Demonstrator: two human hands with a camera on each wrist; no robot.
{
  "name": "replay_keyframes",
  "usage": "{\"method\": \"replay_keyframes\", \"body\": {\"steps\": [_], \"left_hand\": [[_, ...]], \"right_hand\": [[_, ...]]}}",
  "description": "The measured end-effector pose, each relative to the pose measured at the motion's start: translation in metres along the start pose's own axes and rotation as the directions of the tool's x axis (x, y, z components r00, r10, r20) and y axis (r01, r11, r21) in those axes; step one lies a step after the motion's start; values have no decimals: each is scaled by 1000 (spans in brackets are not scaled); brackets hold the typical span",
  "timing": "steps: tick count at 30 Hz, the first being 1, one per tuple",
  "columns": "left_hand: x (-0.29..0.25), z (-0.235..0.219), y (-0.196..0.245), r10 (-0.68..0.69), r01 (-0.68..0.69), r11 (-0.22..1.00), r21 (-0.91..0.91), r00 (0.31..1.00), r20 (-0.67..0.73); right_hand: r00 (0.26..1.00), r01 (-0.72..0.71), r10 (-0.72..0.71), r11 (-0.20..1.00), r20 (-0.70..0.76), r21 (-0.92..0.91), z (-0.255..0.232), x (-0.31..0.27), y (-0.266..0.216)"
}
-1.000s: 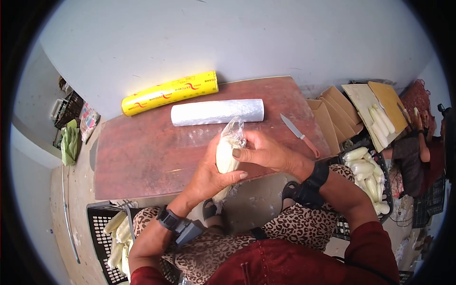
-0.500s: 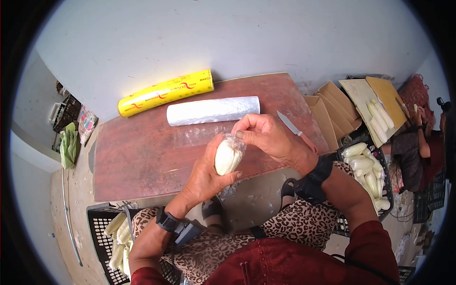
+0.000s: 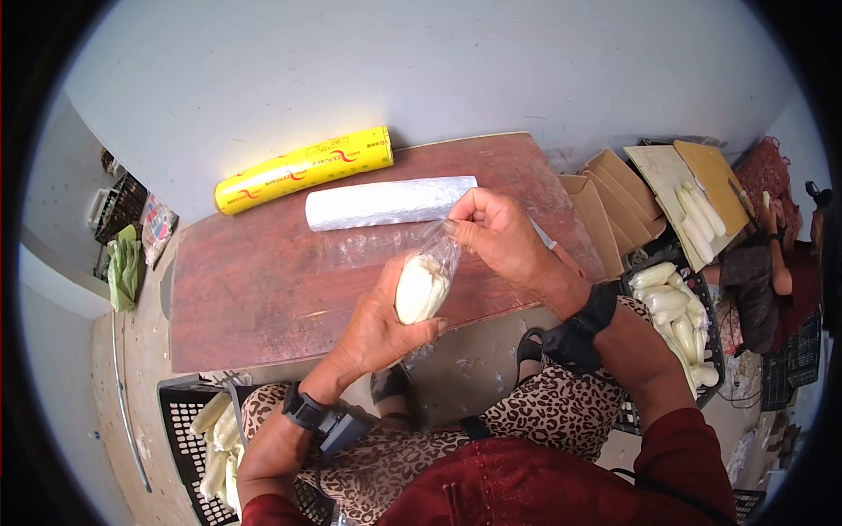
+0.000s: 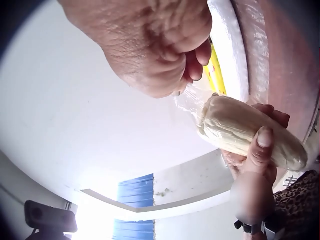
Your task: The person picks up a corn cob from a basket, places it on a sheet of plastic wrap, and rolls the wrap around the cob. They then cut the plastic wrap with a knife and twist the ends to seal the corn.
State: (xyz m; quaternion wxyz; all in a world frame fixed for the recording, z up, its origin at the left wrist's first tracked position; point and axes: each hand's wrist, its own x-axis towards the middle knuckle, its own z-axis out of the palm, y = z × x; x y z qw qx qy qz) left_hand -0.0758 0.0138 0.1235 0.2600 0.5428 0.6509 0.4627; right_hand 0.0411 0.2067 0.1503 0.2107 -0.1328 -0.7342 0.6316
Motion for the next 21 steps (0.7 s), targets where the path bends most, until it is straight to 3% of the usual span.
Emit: {"method": "replay_keyframes", "body": {"steps": [2,5,8,11,14,17,21], "left_hand": [[-2,-3,7,-15,15,1000,24,1000,-12],[-5,-8,11,-72,71,997,38,997,20],[-7,-8,9,-55,51,992,113,998,28],[-9,-5,1,-45,46,983,178,999,-10],[-7,-3,5,-72,81,979,187,996,-53],[-6,-3,3,-48,61,976,209,997,-67],[-4,-1,5,-26,38,961,275,998,-48]], "right_hand": [[999,26,-28,999,-42,-26,-2,2,-1],[978,183,-171,978,-119,95,-10,5,-5],[998,54,-54,998,10,37,-20,-3,-24],[961,37,35,967,275,-251,-27,-5,-34],[956,12,63,968,286,-252,-25,-7,-27],[920,-176,249,952,302,-249,-22,-13,-36],[908,-201,255,961,332,-189,-16,-16,-35]]}}
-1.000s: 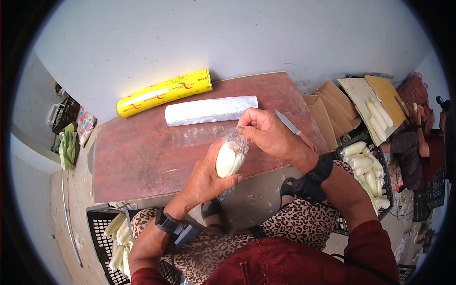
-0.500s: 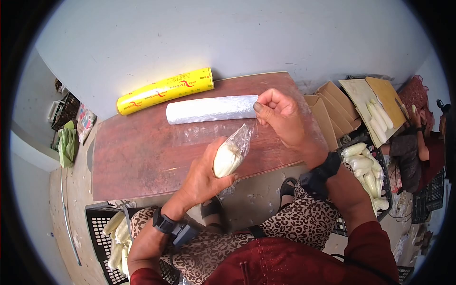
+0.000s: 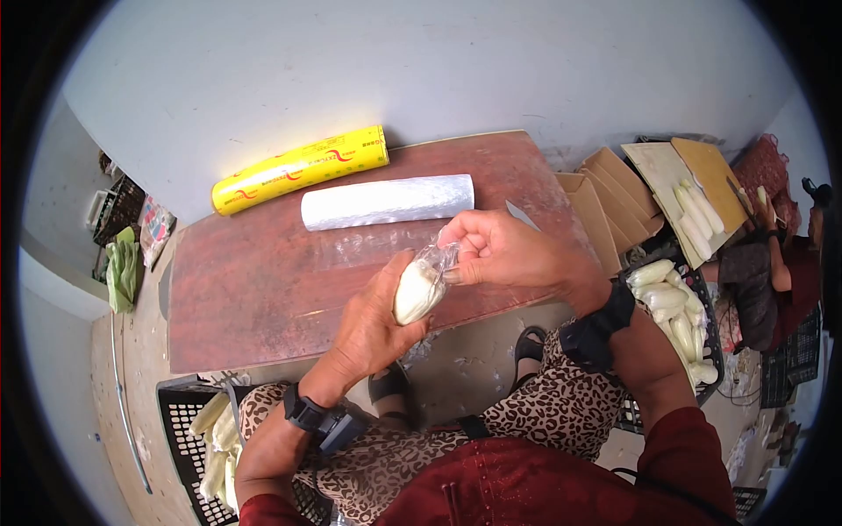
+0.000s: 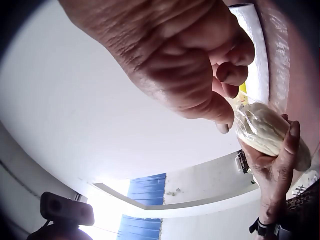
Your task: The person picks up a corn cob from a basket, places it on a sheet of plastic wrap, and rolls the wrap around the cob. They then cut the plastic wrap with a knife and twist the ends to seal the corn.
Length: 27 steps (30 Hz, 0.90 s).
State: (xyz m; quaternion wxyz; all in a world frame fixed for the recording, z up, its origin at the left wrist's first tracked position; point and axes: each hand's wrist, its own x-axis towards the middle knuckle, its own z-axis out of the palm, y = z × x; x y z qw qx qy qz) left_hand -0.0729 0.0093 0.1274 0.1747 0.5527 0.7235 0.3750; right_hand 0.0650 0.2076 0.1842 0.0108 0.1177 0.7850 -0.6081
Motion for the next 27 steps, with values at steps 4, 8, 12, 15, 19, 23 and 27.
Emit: {"method": "replay_keyframes", "body": {"steps": [4,8,12,15,19,23,27], "left_hand": [[1,3,0,13,-14,999,38,1000,25],[1,3,3,10,-12,999,43,999,39],[1,5,2,0,-1,1000,14,999,50],[1,6,0,16,-16,1000,10,999,29],[1,4,1,-8,7,1000,14,999,50],[0,5,-2,7,-8,1000,14,999,48],[0,5,-2,0,0,1000,-14,1000,23]], "right_hand": [[996,77,-74,995,-49,58,8,7,13],[973,217,-206,970,-106,112,11,6,14],[965,250,-233,956,-121,154,10,3,11],[987,154,-137,955,-83,255,4,1,8],[984,145,-90,909,-155,391,-1,-1,0],[984,134,-92,947,-153,292,-14,-5,-3],[984,161,-157,986,-85,36,-12,-4,6]]}}
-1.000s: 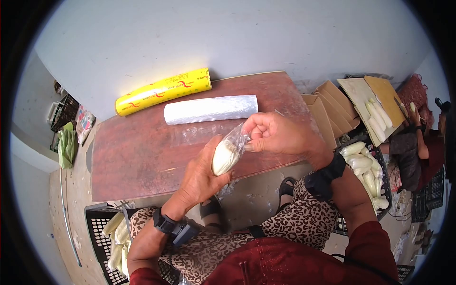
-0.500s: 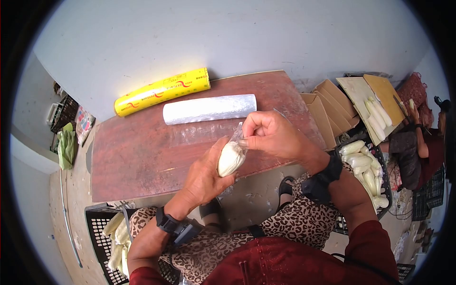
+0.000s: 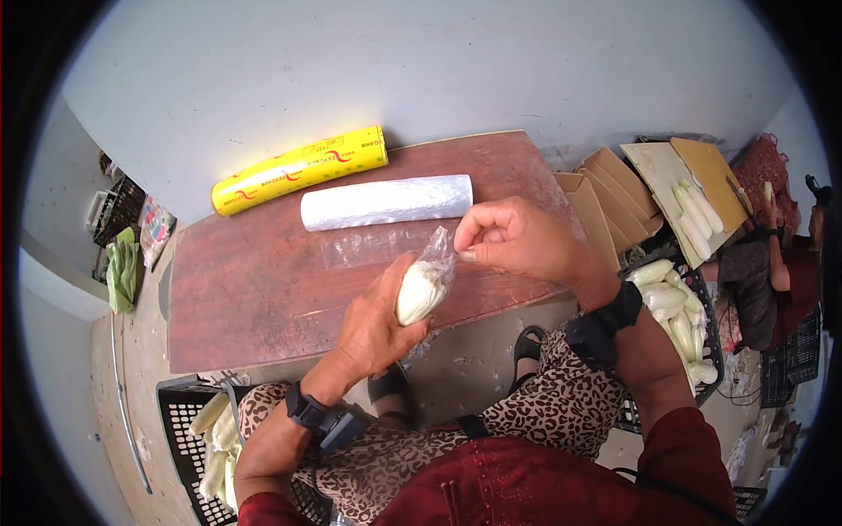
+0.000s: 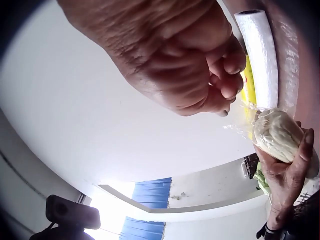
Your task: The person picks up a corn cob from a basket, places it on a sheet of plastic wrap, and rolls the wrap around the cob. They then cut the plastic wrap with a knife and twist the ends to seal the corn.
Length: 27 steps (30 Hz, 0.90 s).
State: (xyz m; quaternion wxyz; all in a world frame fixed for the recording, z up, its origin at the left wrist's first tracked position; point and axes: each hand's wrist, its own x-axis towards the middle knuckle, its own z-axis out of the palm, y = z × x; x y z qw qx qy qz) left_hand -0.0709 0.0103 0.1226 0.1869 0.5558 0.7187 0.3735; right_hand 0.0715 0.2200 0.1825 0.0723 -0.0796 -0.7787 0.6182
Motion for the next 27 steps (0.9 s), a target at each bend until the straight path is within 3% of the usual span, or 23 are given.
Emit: {"method": "replay_keyframes", "body": {"steps": [2,5,8,17,20,23,27], "left_hand": [[1,0,1,2,-2,1000,11,1000,-6],[1,1,1,50,-48,997,58,999,-22],[1,3,-1,48,-47,997,68,999,-14],[2,1,4,39,-41,998,50,998,47],[2,2,2,52,-54,997,48,997,49],[0,3,-1,48,-46,998,-43,999,26],[0,-1,5,54,-52,997,-59,998,26]], "right_hand": [[997,80,-80,994,4,-77,7,2,8],[999,-49,52,979,9,-199,11,-3,-2],[988,-90,119,960,96,-265,12,-6,-10],[995,14,34,890,98,-455,18,-5,-2],[994,13,32,915,104,-403,14,-5,0],[992,-87,103,976,69,-200,8,-3,-4],[998,-28,28,1000,52,-5,0,-1,4]]}}
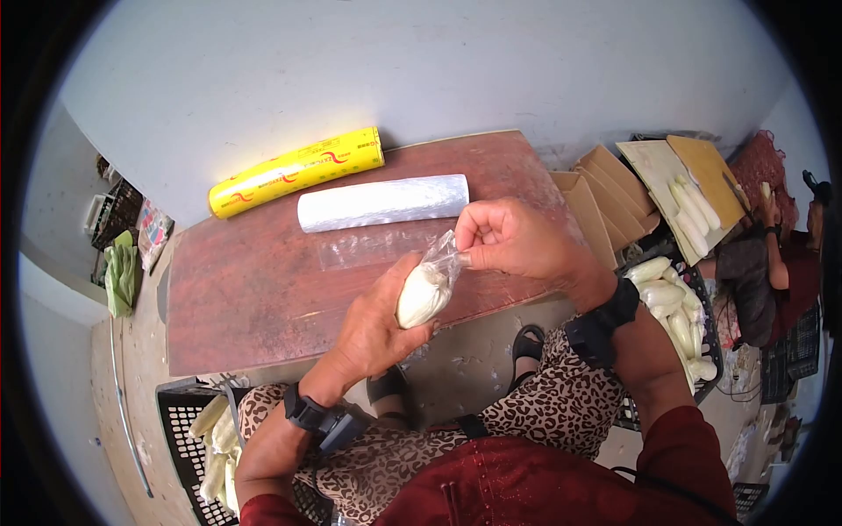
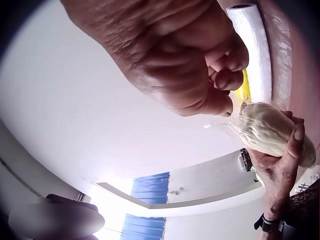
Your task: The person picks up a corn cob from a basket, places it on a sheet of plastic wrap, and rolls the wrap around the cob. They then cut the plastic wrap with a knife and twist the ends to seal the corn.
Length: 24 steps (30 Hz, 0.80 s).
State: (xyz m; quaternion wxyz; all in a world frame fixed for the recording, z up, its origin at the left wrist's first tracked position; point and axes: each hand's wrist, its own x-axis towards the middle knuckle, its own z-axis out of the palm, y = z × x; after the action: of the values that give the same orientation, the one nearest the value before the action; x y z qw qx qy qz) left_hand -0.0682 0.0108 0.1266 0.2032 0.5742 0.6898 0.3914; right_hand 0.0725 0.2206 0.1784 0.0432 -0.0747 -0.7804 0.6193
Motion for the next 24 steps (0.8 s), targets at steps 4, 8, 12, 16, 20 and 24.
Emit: {"method": "replay_keyframes", "body": {"steps": [4,8,12,16,20,24], "left_hand": [[-2,0,-2,-15,15,1000,-26,1000,-4],[-3,1,-8,26,-26,1000,-10,998,-51],[0,0,-5,14,-14,1000,22,1000,-13],[0,2,-7,3,-3,999,38,1000,-4],[0,2,-6,26,-25,998,66,1000,-14],[1,1,-5,9,-12,996,93,999,31]], "right_hand": [[999,28,-28,999,-25,30,-4,-2,-5],[996,60,-50,988,-74,143,-8,-3,-7],[999,36,-33,995,-40,92,-7,-2,-8],[999,-26,29,994,31,-103,2,-9,-21],[999,-29,16,930,-38,-366,7,-9,-10],[993,-115,113,915,-30,-386,10,-6,-5]]}}
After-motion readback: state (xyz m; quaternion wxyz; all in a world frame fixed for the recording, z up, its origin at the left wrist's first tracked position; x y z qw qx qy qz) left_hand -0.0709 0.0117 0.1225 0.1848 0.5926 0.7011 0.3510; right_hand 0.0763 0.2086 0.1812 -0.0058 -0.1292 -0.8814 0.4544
